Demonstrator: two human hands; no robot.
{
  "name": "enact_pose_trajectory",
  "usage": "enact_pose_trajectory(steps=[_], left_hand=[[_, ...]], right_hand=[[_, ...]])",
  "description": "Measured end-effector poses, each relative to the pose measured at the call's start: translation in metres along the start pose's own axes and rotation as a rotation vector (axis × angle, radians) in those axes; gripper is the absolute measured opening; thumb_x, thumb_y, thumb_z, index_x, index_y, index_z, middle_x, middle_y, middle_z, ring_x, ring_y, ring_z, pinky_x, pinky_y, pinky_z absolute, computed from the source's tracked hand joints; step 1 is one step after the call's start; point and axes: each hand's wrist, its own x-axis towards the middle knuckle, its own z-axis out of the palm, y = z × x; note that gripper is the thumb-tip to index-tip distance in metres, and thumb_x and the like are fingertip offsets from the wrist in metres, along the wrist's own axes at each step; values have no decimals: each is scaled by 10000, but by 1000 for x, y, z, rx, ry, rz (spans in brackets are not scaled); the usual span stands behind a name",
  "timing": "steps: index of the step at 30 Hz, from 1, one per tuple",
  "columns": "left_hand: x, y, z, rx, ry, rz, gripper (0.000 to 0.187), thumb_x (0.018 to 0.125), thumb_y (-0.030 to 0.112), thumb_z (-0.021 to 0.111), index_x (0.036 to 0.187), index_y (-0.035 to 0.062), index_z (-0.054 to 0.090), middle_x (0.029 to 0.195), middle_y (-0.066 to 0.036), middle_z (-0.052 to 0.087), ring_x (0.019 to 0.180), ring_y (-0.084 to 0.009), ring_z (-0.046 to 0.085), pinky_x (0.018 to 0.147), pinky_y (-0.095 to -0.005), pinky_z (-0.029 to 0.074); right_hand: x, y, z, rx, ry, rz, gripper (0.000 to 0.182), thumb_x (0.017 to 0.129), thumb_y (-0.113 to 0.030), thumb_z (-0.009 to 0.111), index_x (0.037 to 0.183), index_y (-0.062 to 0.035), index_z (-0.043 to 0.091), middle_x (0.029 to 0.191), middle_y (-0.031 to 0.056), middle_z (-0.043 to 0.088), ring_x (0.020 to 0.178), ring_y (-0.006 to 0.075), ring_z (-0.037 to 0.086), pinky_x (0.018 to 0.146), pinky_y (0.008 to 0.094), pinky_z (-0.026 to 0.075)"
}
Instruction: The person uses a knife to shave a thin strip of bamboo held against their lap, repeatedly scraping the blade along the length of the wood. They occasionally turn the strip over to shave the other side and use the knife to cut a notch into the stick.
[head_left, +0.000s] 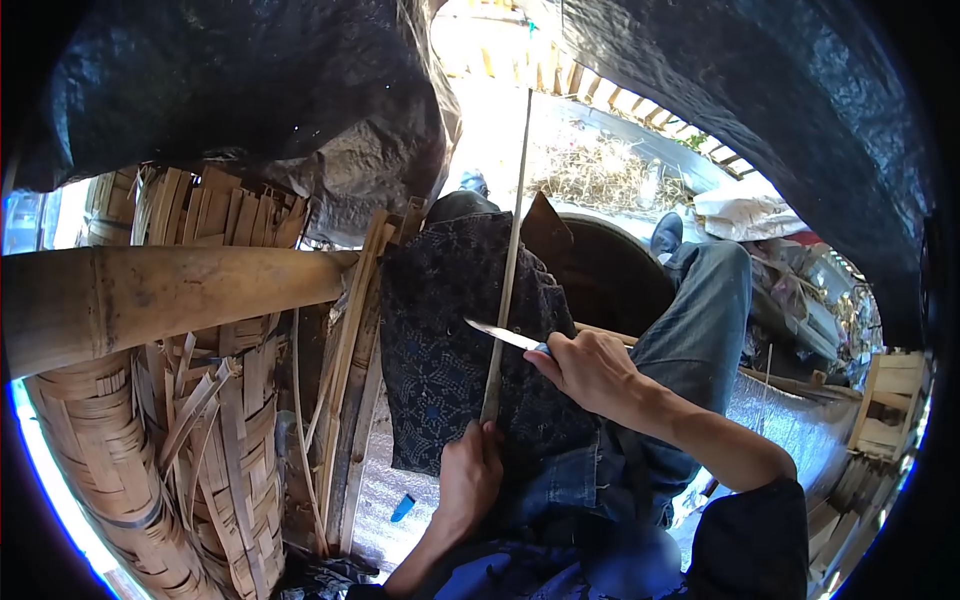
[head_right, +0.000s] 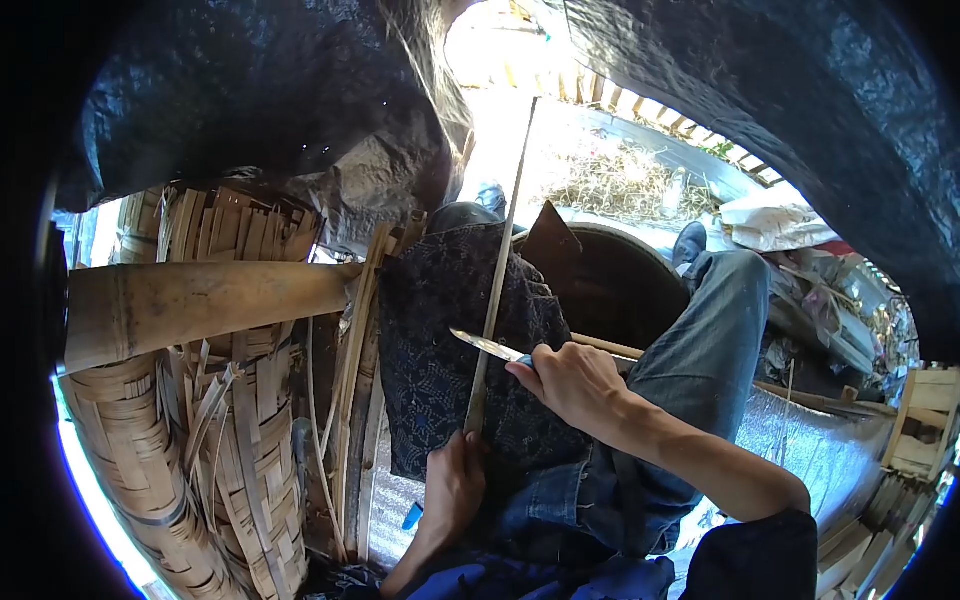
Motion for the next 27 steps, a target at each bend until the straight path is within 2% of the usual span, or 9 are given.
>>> enact_pose_trajectory(steps=[3,8,10,12,19,21,25,27], left_hand=[[0,-1,1,6,10,-3,251,949,99,440,751,-23,535,580,-215,554,520,-379,573,472,-425,406],[0,-2,0,-50,13,-20,263,956,116,430,768,-25,549,575,-215,550,514,-379,570,476,-424,405],[0,-3,1,-117,44,29,261,943,106,466,717,-18,506,541,-241,529,497,-411,559,423,-460,385],[1,-3,0,-113,52,32,257,943,103,464,721,-18,510,542,-241,530,495,-408,559,421,-457,386],[2,-1,-2,-126,55,4,239,932,81,469,721,-24,512,555,-242,538,494,-404,560,420,-452,390],[3,0,-3,-110,55,5,237,931,79,470,722,-25,513,558,-243,540,495,-404,560,421,-453,390],[-2,-3,1,-68,47,24,240,933,86,465,729,-29,519,568,-240,547,499,-404,561,428,-455,392],[-2,-2,0,-85,31,26,242,935,90,461,732,-28,522,571,-239,550,499,-405,560,431,-460,392]], right_hand=[[0,-1,2,-31,13,16,473,941,-381,503,640,-16,512,461,150,511,408,317,548,428,419,454],[11,1,5,-72,18,3,475,937,-403,501,659,-18,507,455,140,511,424,313,575,420,419,465],[15,1,6,-81,16,0,477,936,-408,500,663,-17,505,456,136,513,429,312,583,418,417,467],[20,0,4,-177,-7,0,527,948,-449,452,641,-29,539,485,119,558,458,259,616,445,365,509],[28,5,5,-222,7,-25,533,946,-457,449,637,-33,544,481,107,561,452,243,617,419,349,505],[30,6,5,-172,41,-63,476,931,-403,512,652,-18,511,447,124,516,413,288,578,396,393,460],[40,7,4,-204,95,-31,464,931,-391,519,658,-16,520,449,126,520,412,284,580,402,389,472],[59,18,5,-270,146,-41,460,962,-372,468,667,-25,531,422,76,491,372,218,546,360,360,453]])
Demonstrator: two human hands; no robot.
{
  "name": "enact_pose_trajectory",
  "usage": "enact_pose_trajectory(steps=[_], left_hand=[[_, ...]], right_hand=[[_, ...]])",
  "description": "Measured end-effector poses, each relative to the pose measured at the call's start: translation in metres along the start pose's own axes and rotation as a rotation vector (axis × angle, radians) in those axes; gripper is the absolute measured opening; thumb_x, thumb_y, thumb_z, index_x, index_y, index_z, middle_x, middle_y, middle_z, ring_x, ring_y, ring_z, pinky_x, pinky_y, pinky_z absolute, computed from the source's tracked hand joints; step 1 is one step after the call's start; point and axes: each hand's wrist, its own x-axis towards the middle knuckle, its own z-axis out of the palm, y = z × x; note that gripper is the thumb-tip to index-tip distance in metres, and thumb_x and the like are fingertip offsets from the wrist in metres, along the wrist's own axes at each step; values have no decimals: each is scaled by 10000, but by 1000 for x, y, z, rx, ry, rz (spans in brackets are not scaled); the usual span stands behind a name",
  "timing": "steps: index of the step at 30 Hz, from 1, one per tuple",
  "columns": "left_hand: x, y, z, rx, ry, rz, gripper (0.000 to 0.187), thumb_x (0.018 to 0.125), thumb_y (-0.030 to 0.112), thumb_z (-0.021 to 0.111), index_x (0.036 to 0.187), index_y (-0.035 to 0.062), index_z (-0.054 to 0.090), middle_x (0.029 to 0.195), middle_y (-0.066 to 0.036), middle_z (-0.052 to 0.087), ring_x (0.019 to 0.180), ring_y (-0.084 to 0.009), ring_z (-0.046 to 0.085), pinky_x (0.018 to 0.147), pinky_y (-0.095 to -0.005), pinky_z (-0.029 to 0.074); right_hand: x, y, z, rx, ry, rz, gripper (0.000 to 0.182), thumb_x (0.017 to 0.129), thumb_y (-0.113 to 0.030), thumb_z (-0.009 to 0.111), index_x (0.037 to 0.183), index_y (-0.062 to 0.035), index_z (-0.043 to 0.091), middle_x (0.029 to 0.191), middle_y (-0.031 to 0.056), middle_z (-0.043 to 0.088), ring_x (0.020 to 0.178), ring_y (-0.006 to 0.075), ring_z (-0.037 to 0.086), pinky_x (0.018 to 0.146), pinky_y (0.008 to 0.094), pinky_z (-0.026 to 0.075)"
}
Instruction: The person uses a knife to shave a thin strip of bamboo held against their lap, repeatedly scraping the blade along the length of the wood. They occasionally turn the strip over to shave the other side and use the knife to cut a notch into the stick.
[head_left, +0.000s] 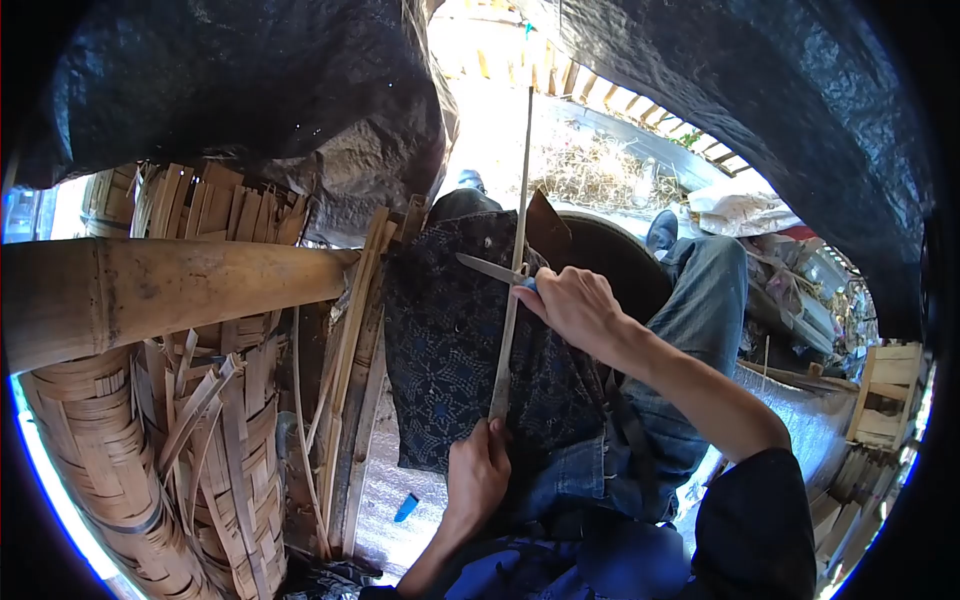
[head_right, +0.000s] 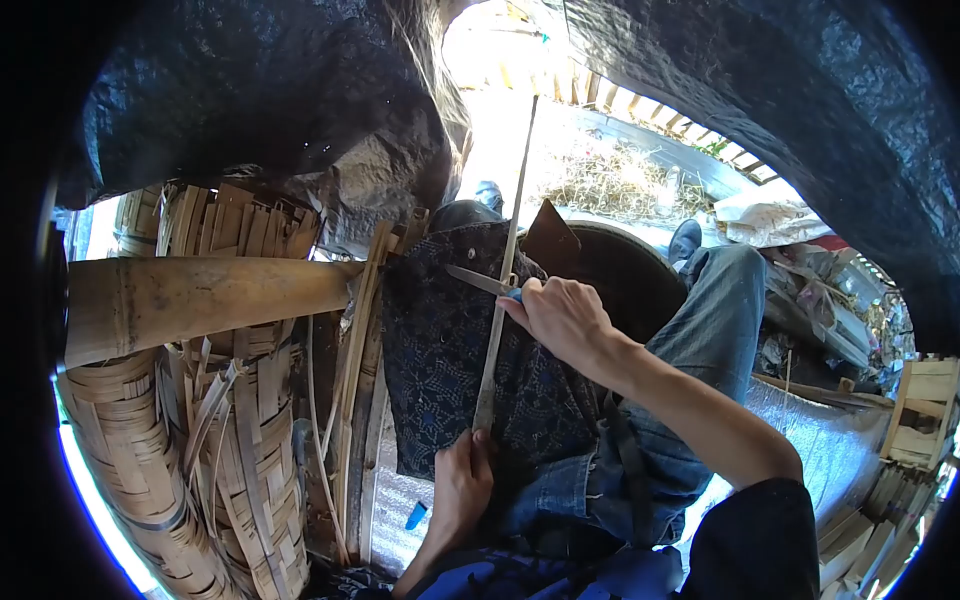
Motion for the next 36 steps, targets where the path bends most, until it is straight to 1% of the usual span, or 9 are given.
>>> enact_pose_trajectory(steps=[5,7,10,13,15,17,20,28,36], left_hand=[[-11,-4,-3,-10,-25,26,247,939,98,454,740,-29,528,582,-238,555,512,-407,563,443,-461,394],[-16,-6,-9,-61,-90,-65,308,965,161,442,731,-25,515,535,-177,540,449,-318,556,430,-405,390],[-11,-9,-13,-338,-182,-314,386,991,236,410,717,-18,507,508,-89,492,438,-174,502,428,-340,369],[-4,-10,-21,-726,-293,-548,420,1004,289,383,737,-14,500,512,-30,446,473,-91,446,425,-302,352],[0,-6,-26,-780,-276,-572,364,998,260,403,796,-25,503,509,-87,478,451,-147,468,426,-300,356],[2,-2,-31,-114,-73,-158,288,980,211,434,829,-29,487,533,-172,526,445,-270,532,417,-355,391],[6,-4,-32,174,79,-49,202,950,146,460,828,-15,469,576,-235,552,504,-394,567,433,-451,419],[4,-12,-16,394,75,55,167,929,128,476,815,16,425,562,-226,558,519,-423,572,455,-498,443],[0,3,-25,493,-63,-15,144,932,123,445,851,5,428,665,-248,603,583,-410,611,498,-473,485]], right_hand=[[42,85,30,-250,-19,57,530,1016,-344,306,672,-29,557,418,3,409,354,72,432,271,274,329],[57,99,-13,149,-135,363,515,1009,-343,347,717,12,580,457,89,491,370,170,498,326,342,380],[56,111,-23,168,197,273,532,987,-393,381,816,65,591,549,189,580,483,305,599,421,430,459],[35,70,-27,384,-45,334,463,982,-352,423,726,14,542,518,155,562,389,244,551,368,408,412],[17,26,-44,452,-64,143,422,969,-326,466,694,-11,520,491,139,543,351,247,525,356,413,399],[-3,2,-42,398,-5,-32,411,956,-328,491,697,-12,532,471,140,527,370,285,542,365,409,413],[-17,-22,-38,360,-54,-29,439,944,-365,504,691,-8,543,455,145,516,395,306,562,385,395,441],[-21,-26,-28,265,-97,40,484,951,-383,491,642,-12,535,433,131,504,374,267,556,373,386,434],[-14,-23,-36,327,-345,221,591,979,-416,393,593,0,559,489,179,540,467,348,589,450,444,466]])
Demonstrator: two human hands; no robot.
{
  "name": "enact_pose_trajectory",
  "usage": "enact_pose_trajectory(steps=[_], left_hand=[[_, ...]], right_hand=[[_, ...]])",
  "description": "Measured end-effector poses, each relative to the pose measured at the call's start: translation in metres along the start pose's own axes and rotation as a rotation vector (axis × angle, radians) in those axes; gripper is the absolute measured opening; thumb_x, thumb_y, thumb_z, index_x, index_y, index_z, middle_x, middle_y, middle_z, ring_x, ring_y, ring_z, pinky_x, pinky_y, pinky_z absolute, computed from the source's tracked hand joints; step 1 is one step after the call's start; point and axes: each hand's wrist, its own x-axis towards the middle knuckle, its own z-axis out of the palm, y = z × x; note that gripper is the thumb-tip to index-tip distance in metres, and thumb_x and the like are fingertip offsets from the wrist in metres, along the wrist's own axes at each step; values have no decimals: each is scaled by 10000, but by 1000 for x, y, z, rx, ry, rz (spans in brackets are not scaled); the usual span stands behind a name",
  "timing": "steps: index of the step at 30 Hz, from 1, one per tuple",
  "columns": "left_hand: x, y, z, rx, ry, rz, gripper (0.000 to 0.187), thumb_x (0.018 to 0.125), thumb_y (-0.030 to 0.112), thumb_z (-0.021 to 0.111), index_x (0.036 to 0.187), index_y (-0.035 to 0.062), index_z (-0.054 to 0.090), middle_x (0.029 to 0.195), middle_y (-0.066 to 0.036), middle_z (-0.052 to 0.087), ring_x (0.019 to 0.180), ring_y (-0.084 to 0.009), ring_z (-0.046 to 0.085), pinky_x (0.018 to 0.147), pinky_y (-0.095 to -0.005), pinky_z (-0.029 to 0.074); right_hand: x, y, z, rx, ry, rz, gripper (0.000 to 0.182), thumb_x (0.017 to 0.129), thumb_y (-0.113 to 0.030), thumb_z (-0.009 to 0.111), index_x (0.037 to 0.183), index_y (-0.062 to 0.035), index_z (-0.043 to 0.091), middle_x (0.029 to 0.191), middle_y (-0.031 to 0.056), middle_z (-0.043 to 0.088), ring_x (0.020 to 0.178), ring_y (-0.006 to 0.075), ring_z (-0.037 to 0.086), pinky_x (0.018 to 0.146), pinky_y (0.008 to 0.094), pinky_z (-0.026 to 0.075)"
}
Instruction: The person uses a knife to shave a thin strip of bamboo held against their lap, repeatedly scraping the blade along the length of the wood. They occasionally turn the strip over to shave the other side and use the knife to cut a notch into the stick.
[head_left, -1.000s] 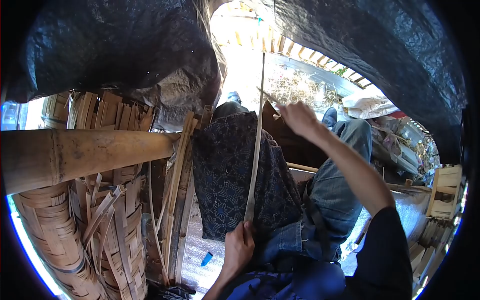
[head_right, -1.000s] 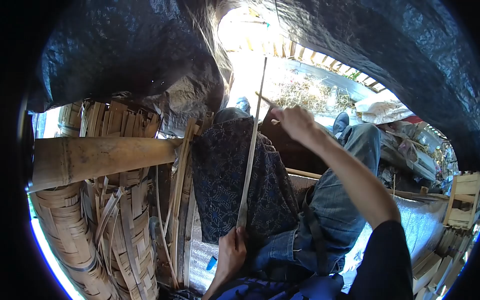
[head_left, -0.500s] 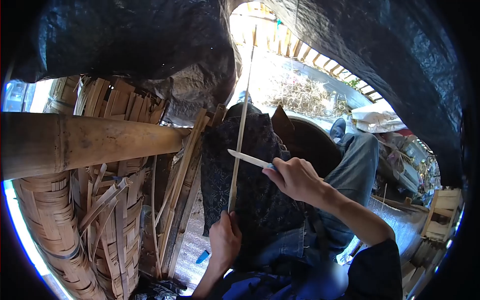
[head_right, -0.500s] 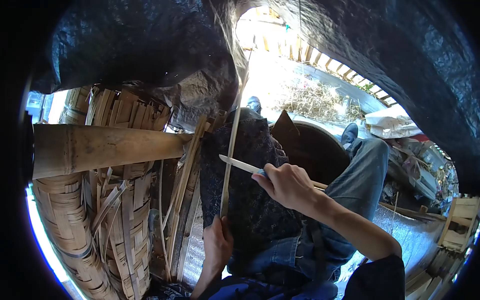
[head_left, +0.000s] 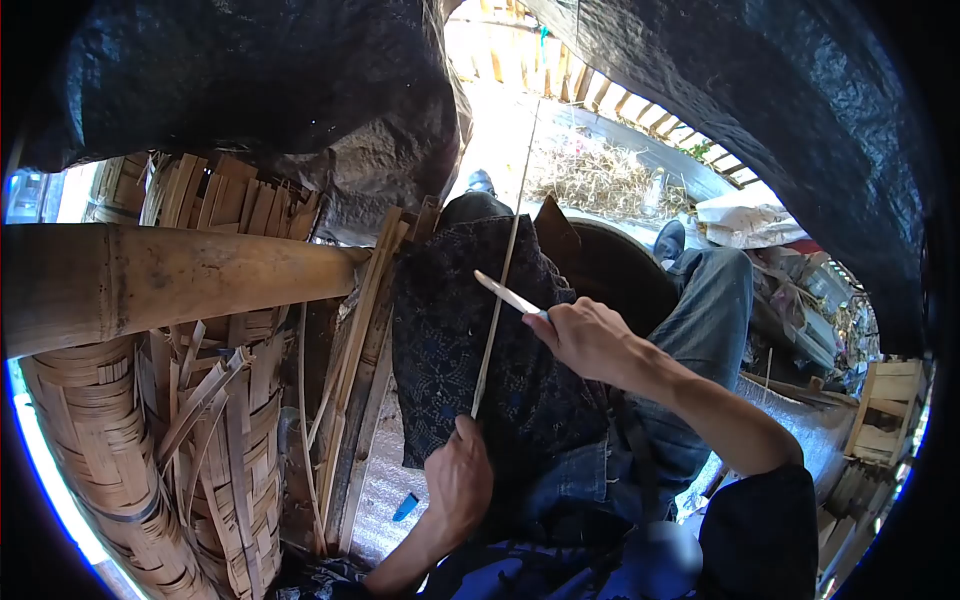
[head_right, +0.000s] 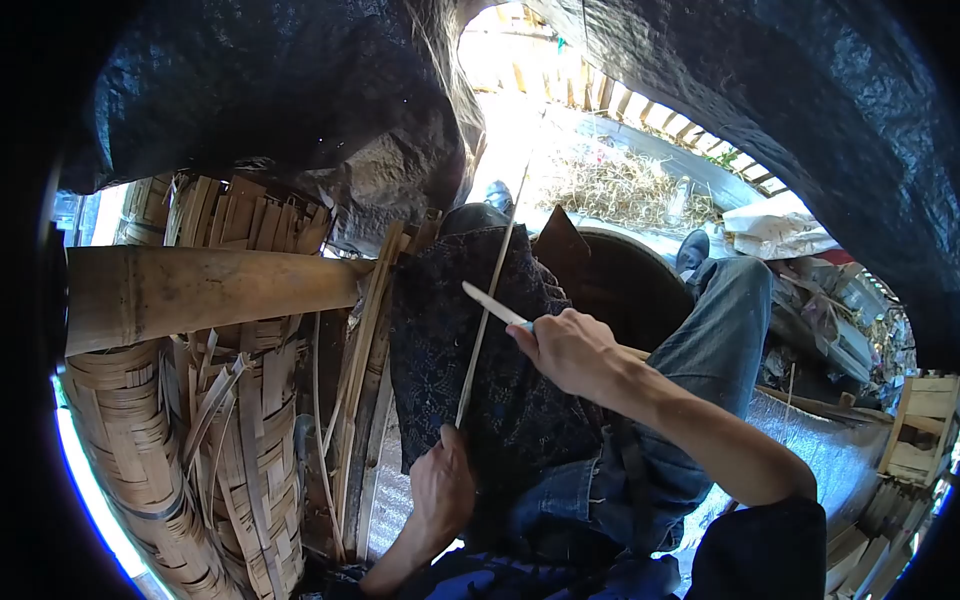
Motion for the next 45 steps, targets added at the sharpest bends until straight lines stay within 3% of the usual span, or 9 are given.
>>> enact_pose_trajectory(steps=[8,26,28,29,31,34,39,42,45], left_hand=[[2,12,-2,69,-89,-14,62,871,36,444,834,-8,422,670,-247,608,600,-397,625,542,-461,515],[-1,15,15,-44,39,-72,89,882,52,457,837,-22,437,639,-269,586,619,-439,605,552,-511,480],[-8,15,13,-19,1,-70,89,873,51,471,834,-21,436,641,-268,587,618,-442,602,550,-512,478],[-7,14,11,8,-25,-58,92,865,50,485,831,-21,436,642,-267,588,616,-445,600,549,-513,476],[-6,9,12,20,-7,-26,88,859,51,488,842,-16,433,629,-260,588,598,-428,608,535,-492,489],[0,8,12,13,5,7,92,857,56,492,835,-10,432,619,-252,591,575,-413,611,517,-479,496],[10,-2,0,-106,25,39,188,923,118,472,816,-36,487,604,-198,576,544,-353,595,506,-437,454],[16,-10,-8,-934,-211,-259,471,1008,371,321,924,-15,578,581,37,409,486,-76,379,451,-234,323],[18,-16,-9,-1284,-284,-425,407,1006,355,348,973,16,572,619,30,397,531,-96,406,480,-236,325]], right_hand=[[3,15,-11,193,-166,-28,633,987,-422,362,570,13,556,513,213,537,537,380,599,547,457,481],[18,39,34,-144,266,-266,535,960,-361,473,542,-29,520,447,178,517,433,373,567,404,436,461],[37,60,32,-405,351,-347,376,969,-277,469,748,-8,612,534,127,531,483,280,571,429,379,459],[44,39,-13,-135,-247,86,269,970,-171,453,1143,7,556,676,44,432,587,149,459,489,282,426],[48,72,7,-388,142,-389,246,965,-162,466,1128,-6,562,673,69,432,569,170,446,473,282,392],[39,59,-1,-77,328,-397,335,957,-244,501,729,-17,595,530,146,497,446,297,511,404,365,380],[10,32,6,58,207,-303,518,958,-359,485,575,-11,515,445,167,487,363,308,512,388,401,420],[11,32,9,55,193,-287,523,961,-364,479,572,-15,507,445,164,488,356,296,507,382,395,415],[11,28,11,102,258,-279,522,962,-364,477,571,-19,498,442,163,482,362,300,510,376,393,403]])
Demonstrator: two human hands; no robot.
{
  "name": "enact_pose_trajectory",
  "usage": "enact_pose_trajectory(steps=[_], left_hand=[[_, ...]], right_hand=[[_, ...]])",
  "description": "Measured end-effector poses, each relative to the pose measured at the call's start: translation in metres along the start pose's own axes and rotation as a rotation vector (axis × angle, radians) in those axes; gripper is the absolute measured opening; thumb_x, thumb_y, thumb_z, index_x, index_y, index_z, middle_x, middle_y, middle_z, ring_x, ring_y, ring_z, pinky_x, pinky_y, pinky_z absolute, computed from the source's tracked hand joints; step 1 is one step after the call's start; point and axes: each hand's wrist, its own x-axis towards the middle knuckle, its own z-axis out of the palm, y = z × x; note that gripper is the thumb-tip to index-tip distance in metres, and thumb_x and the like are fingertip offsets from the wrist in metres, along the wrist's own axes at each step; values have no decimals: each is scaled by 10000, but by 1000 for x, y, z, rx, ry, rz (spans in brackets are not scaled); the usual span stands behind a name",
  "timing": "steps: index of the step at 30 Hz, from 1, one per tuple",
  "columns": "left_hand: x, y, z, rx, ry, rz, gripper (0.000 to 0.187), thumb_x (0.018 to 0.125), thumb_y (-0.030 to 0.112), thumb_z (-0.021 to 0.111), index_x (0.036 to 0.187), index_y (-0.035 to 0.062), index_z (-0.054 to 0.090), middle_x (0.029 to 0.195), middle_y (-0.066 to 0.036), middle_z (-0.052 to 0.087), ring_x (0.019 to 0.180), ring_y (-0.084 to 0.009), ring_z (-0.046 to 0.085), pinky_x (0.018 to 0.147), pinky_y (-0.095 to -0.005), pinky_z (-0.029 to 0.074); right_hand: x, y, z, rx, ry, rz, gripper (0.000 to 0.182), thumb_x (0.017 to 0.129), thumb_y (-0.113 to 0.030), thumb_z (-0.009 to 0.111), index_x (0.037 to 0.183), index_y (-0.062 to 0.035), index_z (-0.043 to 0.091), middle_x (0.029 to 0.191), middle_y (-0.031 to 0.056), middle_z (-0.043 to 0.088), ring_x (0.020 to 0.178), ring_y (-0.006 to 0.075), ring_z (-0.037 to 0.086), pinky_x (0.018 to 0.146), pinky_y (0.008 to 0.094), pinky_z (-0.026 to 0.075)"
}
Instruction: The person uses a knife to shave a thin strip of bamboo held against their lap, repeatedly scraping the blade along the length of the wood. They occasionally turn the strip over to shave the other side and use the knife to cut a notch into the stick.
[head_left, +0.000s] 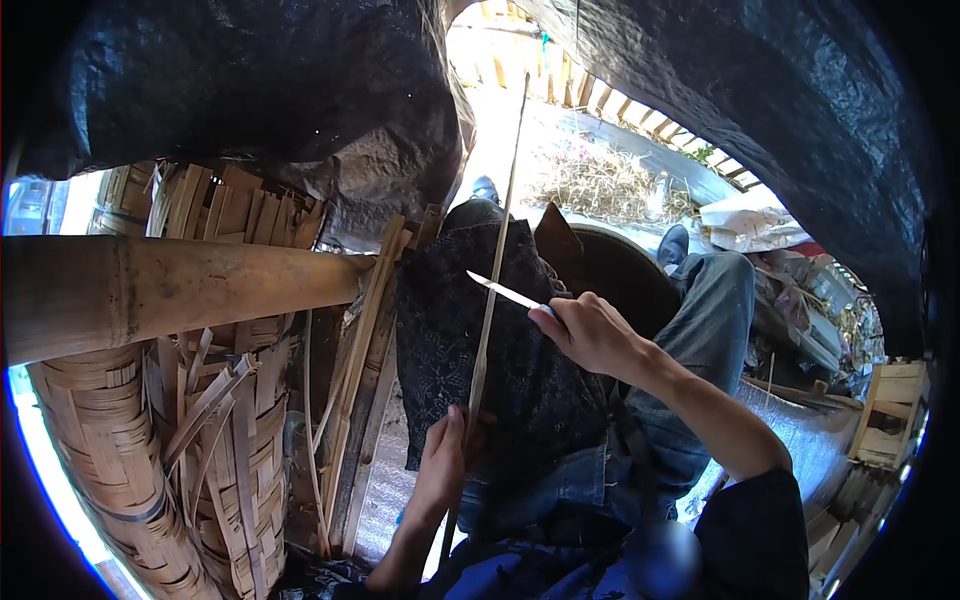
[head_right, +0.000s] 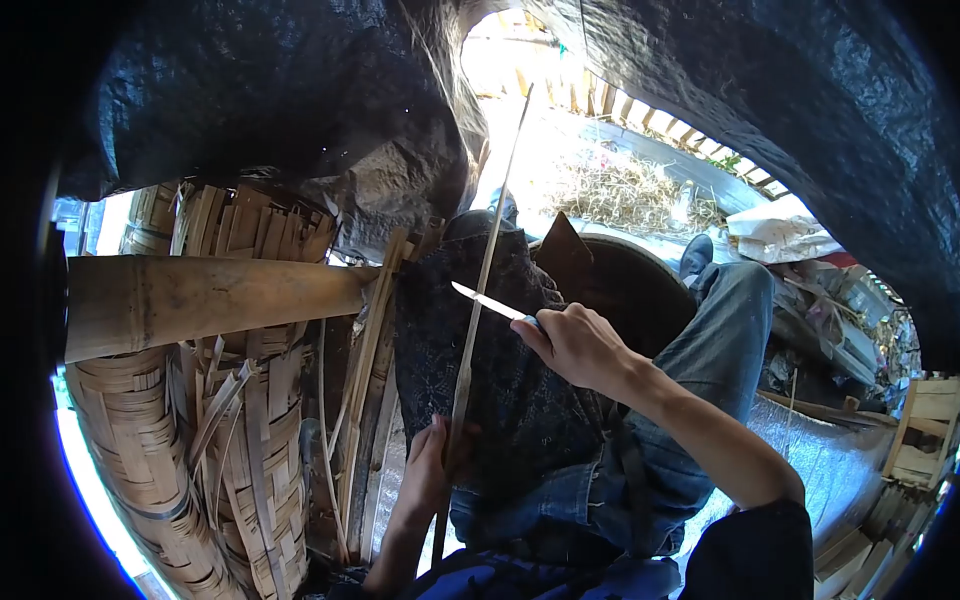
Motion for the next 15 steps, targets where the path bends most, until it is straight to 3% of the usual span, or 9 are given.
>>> enact_pose_trajectory(steps=[2,6,12,15], left_hand=[[6,-6,-5,-121,-57,-39,377,1001,356,368,970,34,562,627,35,379,530,-90,393,475,-233,313],[6,-1,-7,-446,-186,-168,307,981,355,442,959,63,533,660,28,427,540,-83,421,480,-222,329],[9,3,-3,-458,-86,-216,286,946,325,532,997,45,556,741,11,539,551,-90,479,482,-204,373],[16,-8,-9,-509,-162,-197,274,942,307,543,1008,43,570,749,12,551,508,-76,456,449,-189,352]], right_hand=[[0,-5,-2,41,-20,25,429,952,-281,517,614,-18,499,470,193,463,412,364,496,386,404,364],[1,-8,-2,32,-51,17,438,951,-284,519,603,-19,496,472,193,461,409,365,491,384,405,362],[1,-2,-5,14,-69,9,506,953,-313,509,543,-20,471,452,190,445,395,364,478,376,404,358],[0,-5,-5,28,-107,44,530,957,-325,498,527,-17,471,444,191,448,393,354,488,380,405,374]])
